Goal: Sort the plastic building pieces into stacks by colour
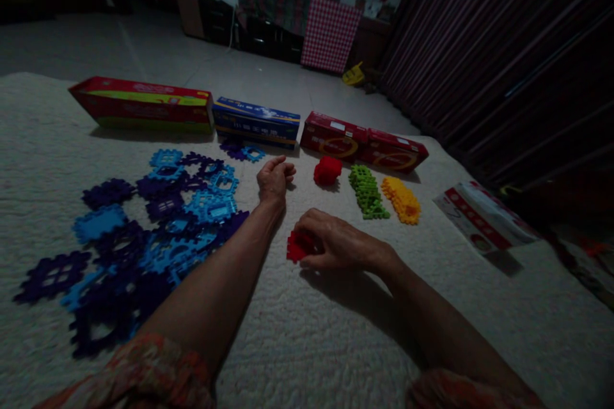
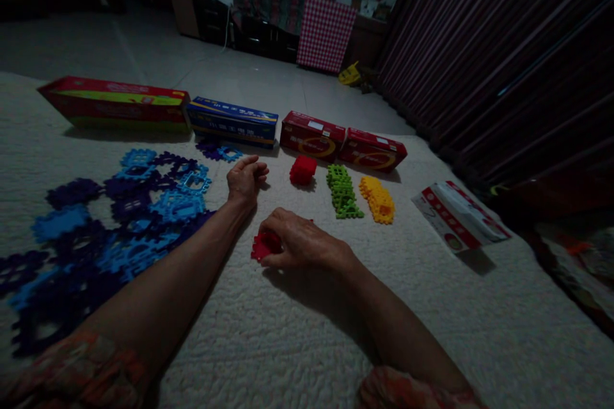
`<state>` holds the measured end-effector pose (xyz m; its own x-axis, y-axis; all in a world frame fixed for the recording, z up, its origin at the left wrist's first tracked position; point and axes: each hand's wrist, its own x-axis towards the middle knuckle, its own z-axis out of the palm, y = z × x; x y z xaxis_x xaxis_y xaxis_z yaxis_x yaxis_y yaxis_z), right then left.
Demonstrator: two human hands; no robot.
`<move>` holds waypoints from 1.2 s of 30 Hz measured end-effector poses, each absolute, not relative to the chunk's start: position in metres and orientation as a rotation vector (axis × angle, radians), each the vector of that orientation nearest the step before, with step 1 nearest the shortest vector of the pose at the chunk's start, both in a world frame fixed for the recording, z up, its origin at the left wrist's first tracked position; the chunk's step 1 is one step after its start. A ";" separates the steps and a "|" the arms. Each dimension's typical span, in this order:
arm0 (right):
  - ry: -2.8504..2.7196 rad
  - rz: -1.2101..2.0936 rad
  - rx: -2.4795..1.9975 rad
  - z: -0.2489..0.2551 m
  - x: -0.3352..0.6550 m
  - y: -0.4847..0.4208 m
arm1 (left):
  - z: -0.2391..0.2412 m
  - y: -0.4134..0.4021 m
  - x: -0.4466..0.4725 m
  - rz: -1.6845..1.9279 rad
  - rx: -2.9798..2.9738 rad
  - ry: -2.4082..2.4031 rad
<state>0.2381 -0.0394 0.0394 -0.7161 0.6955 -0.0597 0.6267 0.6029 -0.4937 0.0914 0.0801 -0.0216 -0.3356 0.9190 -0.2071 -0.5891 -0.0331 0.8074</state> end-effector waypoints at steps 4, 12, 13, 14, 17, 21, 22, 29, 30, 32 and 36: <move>-2.732 0.715 -1.187 0.041 0.231 -0.049 | -0.020 0.080 0.091 1.636 0.454 1.040; -2.418 0.713 -1.159 0.036 0.247 -0.019 | -0.017 0.076 0.092 1.641 0.445 1.046; -2.343 0.642 -1.181 0.031 0.250 -0.013 | -0.017 0.076 0.092 1.645 0.447 1.043; -2.280 0.577 -1.204 0.026 0.253 -0.006 | -0.017 0.076 0.092 1.647 0.449 1.042; -2.204 0.470 -1.259 0.008 0.262 0.012 | -0.017 0.077 0.092 1.640 0.452 1.041; -2.257 0.383 -1.266 -0.008 0.269 0.021 | -0.015 0.077 0.092 1.626 0.446 1.047; -2.264 0.358 -1.263 -0.008 0.270 0.020 | -0.015 0.077 0.092 1.624 0.447 1.049; -2.358 0.431 -1.357 0.002 0.271 0.009 | -0.015 0.076 0.092 1.626 0.459 1.062; -2.366 0.434 -1.375 0.003 0.270 0.008 | -0.015 0.076 0.092 1.628 0.459 1.061; -2.378 0.423 -1.395 0.002 0.268 0.006 | -0.016 0.076 0.092 1.630 0.459 1.064; -2.351 0.392 -1.350 -0.001 0.266 0.005 | -0.017 0.077 0.092 1.631 0.467 1.067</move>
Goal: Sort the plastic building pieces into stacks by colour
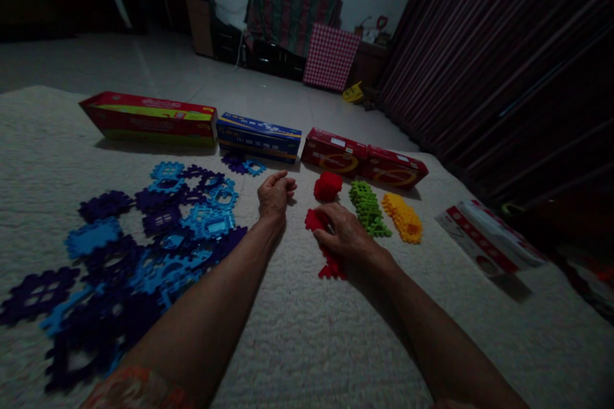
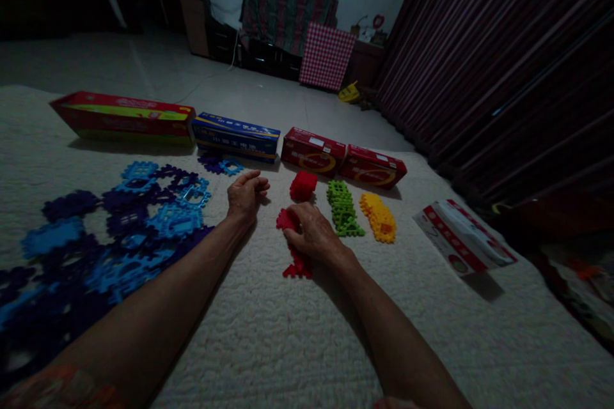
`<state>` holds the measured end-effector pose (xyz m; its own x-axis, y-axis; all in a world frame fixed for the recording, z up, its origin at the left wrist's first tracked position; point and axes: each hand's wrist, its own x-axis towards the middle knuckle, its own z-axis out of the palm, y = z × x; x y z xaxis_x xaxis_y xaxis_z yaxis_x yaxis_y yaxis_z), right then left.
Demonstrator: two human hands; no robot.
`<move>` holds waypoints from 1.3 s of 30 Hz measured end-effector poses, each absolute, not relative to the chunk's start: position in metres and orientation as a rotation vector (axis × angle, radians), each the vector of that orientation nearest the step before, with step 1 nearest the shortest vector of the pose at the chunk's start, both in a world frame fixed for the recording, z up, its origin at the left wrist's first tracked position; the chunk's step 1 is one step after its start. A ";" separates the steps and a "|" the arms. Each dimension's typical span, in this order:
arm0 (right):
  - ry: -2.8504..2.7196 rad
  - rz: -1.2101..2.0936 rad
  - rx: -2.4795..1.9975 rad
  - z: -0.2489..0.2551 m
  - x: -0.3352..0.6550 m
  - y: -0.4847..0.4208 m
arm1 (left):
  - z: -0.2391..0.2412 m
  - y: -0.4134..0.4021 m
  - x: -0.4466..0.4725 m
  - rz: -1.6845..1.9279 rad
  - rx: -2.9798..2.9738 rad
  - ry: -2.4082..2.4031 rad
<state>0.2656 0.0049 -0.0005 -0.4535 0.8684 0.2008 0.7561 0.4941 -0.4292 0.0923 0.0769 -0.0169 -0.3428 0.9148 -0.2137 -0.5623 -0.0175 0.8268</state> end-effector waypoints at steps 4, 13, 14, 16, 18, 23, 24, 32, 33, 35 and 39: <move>-2.263 0.273 -1.267 0.009 0.271 0.015 | -0.021 0.079 0.093 1.637 0.462 1.062; -2.191 0.007 -1.275 0.028 0.287 0.076 | -0.020 0.079 0.093 1.627 0.455 1.061; -2.194 0.003 -1.279 0.027 0.287 0.080 | -0.019 0.078 0.093 1.625 0.457 1.064; -2.192 -0.002 -1.278 0.026 0.287 0.082 | -0.019 0.078 0.093 1.620 0.459 1.072; -2.174 -0.009 -1.253 0.027 0.287 0.078 | -0.019 0.078 0.093 1.620 0.460 1.071; -2.239 0.059 -1.106 0.026 0.279 0.043 | -0.020 0.077 0.093 1.632 0.468 1.051; -2.283 0.127 -1.074 0.023 0.277 0.034 | -0.020 0.076 0.093 1.633 0.474 1.051; -2.354 0.413 -1.062 0.013 0.265 0.014 | -0.020 0.076 0.093 1.638 0.492 1.052; -2.327 0.329 -1.078 0.015 0.267 0.023 | -0.019 0.076 0.093 1.635 0.491 1.052; -2.291 0.165 -1.164 0.020 0.275 0.044 | -0.019 0.076 0.093 1.629 0.488 1.057; -2.343 0.090 -1.408 0.027 0.287 0.084 | -0.019 0.076 0.093 1.624 0.486 1.062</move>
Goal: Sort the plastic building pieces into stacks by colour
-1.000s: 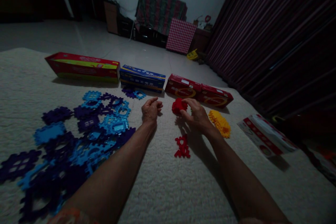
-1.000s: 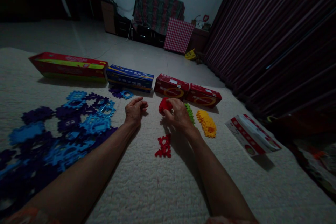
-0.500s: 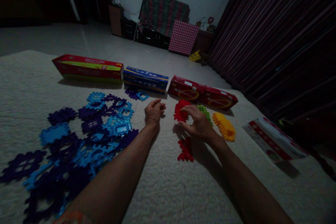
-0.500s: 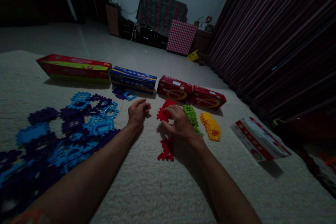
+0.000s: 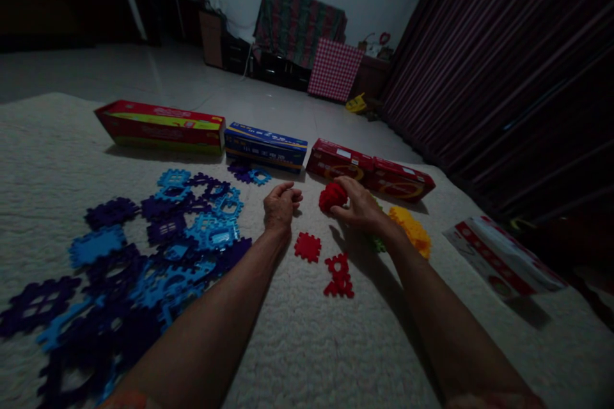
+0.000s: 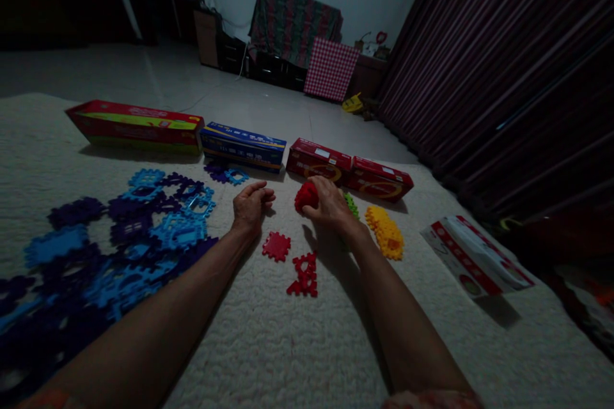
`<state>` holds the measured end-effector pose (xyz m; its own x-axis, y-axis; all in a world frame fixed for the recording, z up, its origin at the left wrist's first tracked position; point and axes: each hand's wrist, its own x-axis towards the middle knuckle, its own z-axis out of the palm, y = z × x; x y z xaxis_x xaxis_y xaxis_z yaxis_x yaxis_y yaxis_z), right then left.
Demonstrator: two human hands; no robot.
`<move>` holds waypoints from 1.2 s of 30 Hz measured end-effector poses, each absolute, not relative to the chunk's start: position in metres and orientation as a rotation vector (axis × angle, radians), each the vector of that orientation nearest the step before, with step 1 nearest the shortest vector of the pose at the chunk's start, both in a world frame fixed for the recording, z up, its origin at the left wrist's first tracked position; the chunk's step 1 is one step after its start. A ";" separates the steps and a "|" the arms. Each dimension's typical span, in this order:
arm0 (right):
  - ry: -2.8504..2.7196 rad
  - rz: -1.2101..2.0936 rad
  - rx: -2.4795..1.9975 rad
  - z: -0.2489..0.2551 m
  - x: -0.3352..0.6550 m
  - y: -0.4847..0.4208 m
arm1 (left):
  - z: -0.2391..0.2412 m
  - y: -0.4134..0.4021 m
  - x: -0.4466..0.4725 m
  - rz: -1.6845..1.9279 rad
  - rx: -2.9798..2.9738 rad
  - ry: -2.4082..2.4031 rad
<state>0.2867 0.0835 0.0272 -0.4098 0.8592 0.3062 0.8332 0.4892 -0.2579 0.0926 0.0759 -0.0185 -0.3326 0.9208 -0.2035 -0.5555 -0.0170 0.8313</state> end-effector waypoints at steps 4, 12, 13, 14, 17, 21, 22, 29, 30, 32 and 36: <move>-2.440 0.119 -1.540 0.031 0.286 0.098 | -0.020 0.077 0.093 1.622 0.477 1.058; -2.450 0.128 -1.574 0.034 0.283 0.101 | -0.021 0.077 0.094 1.617 0.477 1.060; -2.451 0.131 -1.563 0.034 0.284 0.101 | -0.021 0.077 0.094 1.618 0.477 1.061; -2.451 0.135 -1.553 0.034 0.284 0.102 | -0.021 0.076 0.094 1.617 0.479 1.061; -2.450 0.149 -1.553 0.035 0.285 0.103 | -0.020 0.076 0.093 1.614 0.482 1.060; -2.453 0.134 -1.537 0.036 0.286 0.105 | -0.018 0.075 0.093 1.613 0.483 1.074; -2.457 0.131 -1.534 0.036 0.286 0.106 | -0.018 0.075 0.093 1.613 0.487 1.077; -2.411 0.074 -1.459 0.038 0.288 0.101 | -0.022 0.077 0.094 1.622 0.496 1.064; -2.394 0.053 -1.426 0.037 0.288 0.097 | -0.022 0.077 0.094 1.624 0.499 1.058; -2.374 0.026 -1.357 0.036 0.288 0.088 | -0.023 0.077 0.094 1.624 0.504 1.050; -2.379 -0.025 -1.280 0.026 0.285 0.067 | -0.021 0.077 0.094 1.619 0.505 1.055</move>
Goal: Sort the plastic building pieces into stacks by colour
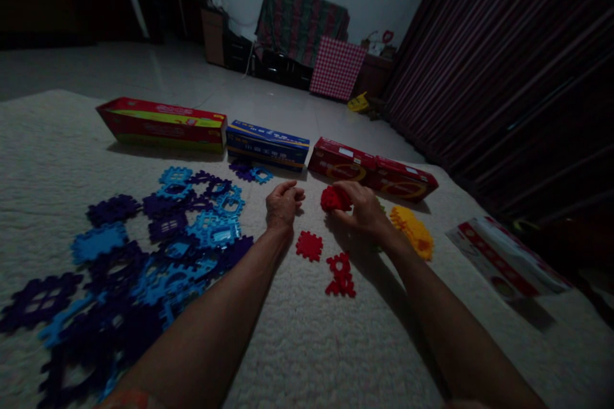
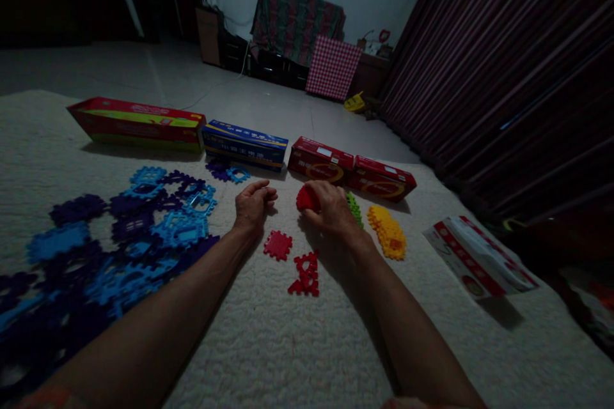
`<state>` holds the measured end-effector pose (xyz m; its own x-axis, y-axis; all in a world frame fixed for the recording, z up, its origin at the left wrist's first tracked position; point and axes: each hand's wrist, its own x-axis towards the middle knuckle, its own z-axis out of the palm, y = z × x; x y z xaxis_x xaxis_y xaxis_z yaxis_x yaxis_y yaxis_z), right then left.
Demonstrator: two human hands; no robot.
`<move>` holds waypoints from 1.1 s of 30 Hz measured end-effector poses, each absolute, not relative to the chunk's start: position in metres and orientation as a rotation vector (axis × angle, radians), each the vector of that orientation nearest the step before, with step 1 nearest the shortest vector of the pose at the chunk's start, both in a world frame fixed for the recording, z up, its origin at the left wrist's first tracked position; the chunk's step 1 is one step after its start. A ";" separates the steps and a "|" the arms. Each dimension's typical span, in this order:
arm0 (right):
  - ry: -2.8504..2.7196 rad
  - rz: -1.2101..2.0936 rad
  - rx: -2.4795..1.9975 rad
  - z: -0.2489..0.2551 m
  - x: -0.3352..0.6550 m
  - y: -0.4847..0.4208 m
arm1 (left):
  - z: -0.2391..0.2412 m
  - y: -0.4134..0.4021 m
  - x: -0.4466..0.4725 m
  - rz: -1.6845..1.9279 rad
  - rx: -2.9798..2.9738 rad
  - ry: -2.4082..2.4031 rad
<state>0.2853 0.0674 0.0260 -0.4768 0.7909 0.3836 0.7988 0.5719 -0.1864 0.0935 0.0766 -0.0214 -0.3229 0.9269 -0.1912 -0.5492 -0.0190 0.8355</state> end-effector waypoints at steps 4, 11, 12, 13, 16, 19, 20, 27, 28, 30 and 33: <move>-2.362 -0.124 -1.274 0.010 0.282 0.054 | -0.020 0.076 0.093 1.619 0.517 1.058; -2.383 -0.288 -1.271 -0.007 0.282 0.050 | -0.024 0.078 0.094 1.626 0.515 1.055; -2.381 -0.291 -1.278 -0.007 0.282 0.051 | -0.024 0.078 0.094 1.628 0.515 1.053; -2.380 -0.290 -1.285 -0.007 0.282 0.051 | -0.024 0.078 0.094 1.628 0.515 1.053; -2.382 -0.259 -1.293 -0.006 0.282 0.051 | -0.024 0.078 0.094 1.627 0.519 1.055; -2.382 -0.199 -1.306 -0.004 0.284 0.052 | -0.022 0.077 0.093 1.626 0.518 1.058; -2.381 -0.179 -1.314 -0.003 0.285 0.052 | -0.021 0.077 0.093 1.625 0.515 1.060; -2.392 -0.144 -1.341 0.000 0.291 0.053 | -0.024 0.078 0.094 1.614 0.515 1.048; -2.390 -0.146 -1.346 0.000 0.292 0.053 | -0.025 0.078 0.094 1.615 0.515 1.046; -2.378 -0.166 -1.360 0.003 0.293 0.052 | -0.026 0.079 0.094 1.623 0.518 1.041; -2.364 -0.245 -1.396 0.008 0.295 0.049 | -0.025 0.078 0.094 1.633 0.526 1.037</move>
<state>0.2946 0.0492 0.0076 -0.4324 0.8035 0.4092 0.8702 0.4907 -0.0438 0.0941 0.0785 -0.0255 -0.3224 0.9320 -0.1658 -0.5461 -0.0401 0.8367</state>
